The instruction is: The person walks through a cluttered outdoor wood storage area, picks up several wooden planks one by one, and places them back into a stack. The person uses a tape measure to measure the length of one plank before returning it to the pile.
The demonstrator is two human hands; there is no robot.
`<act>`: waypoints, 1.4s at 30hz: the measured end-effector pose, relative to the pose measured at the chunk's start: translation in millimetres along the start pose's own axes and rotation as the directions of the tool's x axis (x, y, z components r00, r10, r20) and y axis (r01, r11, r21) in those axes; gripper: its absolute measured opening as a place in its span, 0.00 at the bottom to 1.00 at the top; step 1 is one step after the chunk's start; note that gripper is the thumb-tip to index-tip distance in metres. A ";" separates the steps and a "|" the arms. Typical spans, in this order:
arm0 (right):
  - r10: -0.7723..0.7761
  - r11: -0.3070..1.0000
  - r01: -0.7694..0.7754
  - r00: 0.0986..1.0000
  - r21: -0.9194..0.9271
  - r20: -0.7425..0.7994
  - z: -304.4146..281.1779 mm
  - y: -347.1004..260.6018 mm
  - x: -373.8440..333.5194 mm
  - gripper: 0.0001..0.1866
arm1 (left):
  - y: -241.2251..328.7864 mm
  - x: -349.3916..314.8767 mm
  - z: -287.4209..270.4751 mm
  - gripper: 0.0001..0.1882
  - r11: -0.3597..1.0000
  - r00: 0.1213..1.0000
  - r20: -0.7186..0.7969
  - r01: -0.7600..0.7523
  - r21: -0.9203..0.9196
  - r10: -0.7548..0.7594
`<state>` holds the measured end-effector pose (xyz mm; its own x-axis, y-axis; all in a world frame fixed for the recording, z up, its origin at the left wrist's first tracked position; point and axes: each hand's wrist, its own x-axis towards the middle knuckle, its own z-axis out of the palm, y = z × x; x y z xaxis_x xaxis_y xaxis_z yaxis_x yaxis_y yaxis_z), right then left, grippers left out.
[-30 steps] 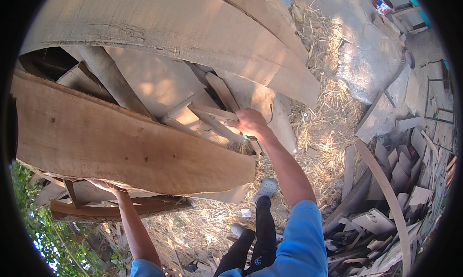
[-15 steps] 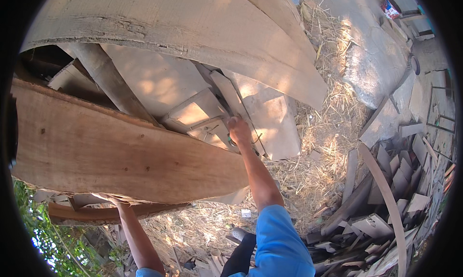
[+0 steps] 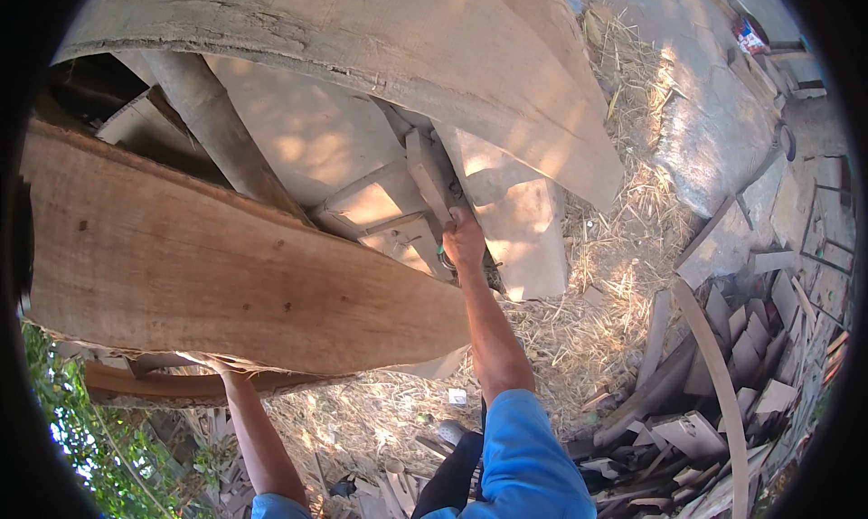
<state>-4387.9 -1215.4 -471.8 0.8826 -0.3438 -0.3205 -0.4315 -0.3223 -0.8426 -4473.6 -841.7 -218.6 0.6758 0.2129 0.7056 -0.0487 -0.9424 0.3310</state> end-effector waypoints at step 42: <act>0.227 0.933 -0.205 0.973 -0.297 0.042 -144.0 86.9 53.8 0.27 | 6.9 26.1 -4.3 0.46 1.000 0.999 -0.042 -0.008 0.024 0.009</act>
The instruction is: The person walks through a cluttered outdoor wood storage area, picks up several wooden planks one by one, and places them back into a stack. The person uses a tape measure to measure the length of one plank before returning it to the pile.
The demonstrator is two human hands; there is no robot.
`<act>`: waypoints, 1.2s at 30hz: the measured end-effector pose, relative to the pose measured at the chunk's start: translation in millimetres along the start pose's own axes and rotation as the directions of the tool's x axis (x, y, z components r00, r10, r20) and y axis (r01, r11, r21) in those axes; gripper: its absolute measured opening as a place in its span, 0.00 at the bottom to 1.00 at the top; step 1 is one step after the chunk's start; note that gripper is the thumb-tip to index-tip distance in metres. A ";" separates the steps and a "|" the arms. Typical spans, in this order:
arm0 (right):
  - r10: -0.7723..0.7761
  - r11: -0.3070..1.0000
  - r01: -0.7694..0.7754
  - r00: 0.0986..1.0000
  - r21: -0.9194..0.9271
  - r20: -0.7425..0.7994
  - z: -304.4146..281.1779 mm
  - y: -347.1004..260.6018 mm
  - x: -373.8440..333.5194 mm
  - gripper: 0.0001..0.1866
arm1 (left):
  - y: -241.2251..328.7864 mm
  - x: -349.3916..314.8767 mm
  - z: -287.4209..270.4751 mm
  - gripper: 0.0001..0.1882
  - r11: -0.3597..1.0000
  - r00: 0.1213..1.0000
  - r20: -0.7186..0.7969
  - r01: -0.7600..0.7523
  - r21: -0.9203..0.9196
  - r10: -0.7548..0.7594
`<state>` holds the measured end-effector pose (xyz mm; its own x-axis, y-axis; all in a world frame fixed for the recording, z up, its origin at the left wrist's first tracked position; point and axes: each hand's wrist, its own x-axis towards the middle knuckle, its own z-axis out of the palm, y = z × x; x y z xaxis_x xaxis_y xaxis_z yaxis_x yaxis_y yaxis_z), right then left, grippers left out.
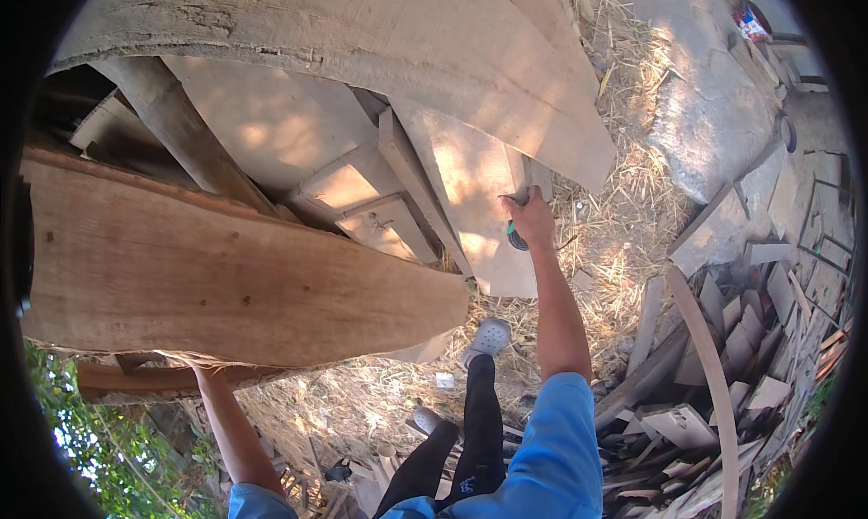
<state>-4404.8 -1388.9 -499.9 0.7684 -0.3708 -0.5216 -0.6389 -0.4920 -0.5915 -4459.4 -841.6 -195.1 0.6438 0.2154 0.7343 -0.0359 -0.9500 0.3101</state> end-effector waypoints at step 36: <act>-0.370 0.671 0.546 0.833 -0.502 0.411 65.4 -206.4 -1.5 0.12 | -26.9 -49.1 27.0 0.42 0.928 0.932 0.013 0.361 -0.096 -0.362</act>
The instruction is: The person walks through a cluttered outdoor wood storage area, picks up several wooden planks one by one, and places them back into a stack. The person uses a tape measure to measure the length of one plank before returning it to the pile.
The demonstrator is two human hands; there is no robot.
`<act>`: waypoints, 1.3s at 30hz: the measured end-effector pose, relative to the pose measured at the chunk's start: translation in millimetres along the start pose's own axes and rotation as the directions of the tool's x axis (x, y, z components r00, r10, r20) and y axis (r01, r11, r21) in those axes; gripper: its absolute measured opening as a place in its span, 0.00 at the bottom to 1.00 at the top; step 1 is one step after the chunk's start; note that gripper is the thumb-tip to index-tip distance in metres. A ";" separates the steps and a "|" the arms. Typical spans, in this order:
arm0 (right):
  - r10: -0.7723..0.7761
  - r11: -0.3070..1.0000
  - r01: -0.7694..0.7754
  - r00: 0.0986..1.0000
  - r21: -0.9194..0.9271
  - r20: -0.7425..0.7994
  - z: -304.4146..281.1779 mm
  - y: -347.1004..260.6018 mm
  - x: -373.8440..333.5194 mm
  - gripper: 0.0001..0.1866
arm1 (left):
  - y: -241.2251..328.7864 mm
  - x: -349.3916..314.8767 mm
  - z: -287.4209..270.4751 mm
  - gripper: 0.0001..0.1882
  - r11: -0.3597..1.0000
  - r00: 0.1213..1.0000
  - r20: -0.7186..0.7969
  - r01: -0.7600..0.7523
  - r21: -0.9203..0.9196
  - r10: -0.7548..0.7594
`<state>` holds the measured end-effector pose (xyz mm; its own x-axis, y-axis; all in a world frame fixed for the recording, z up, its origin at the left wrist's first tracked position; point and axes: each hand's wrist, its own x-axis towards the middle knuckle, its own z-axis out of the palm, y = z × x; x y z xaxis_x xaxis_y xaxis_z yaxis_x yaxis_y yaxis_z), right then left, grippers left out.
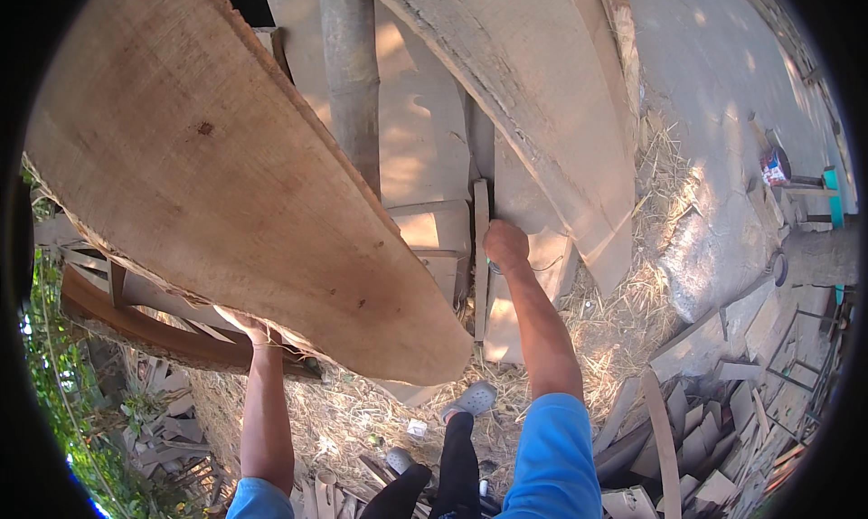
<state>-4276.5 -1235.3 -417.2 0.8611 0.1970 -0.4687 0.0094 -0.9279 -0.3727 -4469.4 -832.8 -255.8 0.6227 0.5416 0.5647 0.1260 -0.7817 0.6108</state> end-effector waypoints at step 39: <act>-0.192 0.965 0.158 0.969 0.208 0.157 -29.6 -109.1 1.6 0.24 | 11.4 -5.6 11.4 0.36 0.904 0.926 0.037 0.376 -0.204 -0.377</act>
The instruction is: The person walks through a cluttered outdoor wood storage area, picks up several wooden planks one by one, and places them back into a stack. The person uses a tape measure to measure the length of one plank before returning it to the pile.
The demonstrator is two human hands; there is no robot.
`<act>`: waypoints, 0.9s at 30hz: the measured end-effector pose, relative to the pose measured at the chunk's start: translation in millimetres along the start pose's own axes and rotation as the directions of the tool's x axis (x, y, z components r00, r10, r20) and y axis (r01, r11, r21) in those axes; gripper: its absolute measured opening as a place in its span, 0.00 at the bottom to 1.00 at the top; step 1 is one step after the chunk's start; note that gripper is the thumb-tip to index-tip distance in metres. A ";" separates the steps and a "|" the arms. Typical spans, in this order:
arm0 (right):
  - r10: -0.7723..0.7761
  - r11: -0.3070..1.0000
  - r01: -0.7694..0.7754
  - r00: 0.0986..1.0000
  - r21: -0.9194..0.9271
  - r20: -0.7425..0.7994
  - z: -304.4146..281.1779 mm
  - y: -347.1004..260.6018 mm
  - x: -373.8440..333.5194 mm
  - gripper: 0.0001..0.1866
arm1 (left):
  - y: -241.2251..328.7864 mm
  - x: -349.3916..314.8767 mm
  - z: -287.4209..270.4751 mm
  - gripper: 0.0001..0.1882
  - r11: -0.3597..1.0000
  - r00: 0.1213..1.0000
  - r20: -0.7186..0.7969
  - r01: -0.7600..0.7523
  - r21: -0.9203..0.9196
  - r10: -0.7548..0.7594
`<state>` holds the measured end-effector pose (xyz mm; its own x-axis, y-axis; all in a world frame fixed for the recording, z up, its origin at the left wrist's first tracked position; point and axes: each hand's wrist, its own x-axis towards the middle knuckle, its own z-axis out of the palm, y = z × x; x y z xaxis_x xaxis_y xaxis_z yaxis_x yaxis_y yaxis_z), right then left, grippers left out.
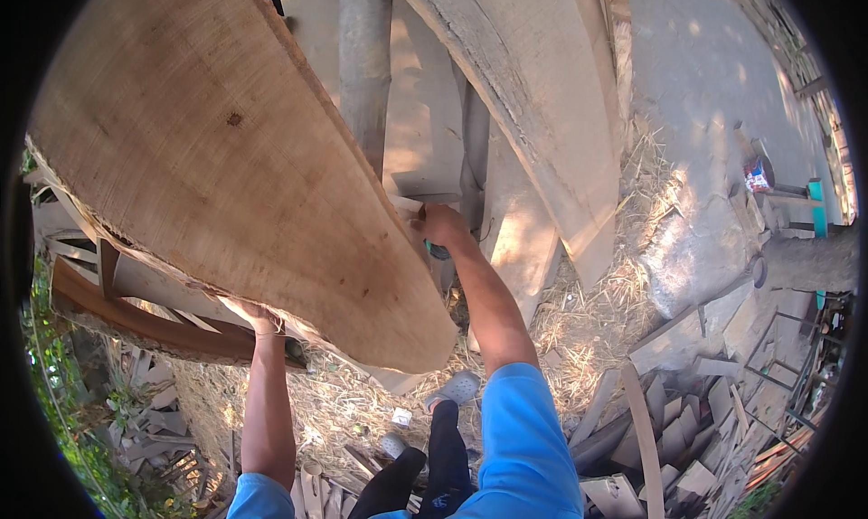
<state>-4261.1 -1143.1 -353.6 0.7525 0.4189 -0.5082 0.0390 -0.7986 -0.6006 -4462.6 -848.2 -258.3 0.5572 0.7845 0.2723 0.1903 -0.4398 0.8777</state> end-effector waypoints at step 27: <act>0.193 0.777 -0.247 0.969 -0.579 -0.154 65.8 119.9 -50.1 0.14 | 94.8 3.1 30.9 0.38 0.876 0.885 -0.056 -0.446 0.183 0.462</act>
<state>-4337.4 -1231.4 -440.8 0.8381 0.1855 -0.5130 0.2255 -0.9741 0.0161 -4417.9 -901.0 -186.5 0.5360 0.5152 0.6688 0.0663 -0.8155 0.5750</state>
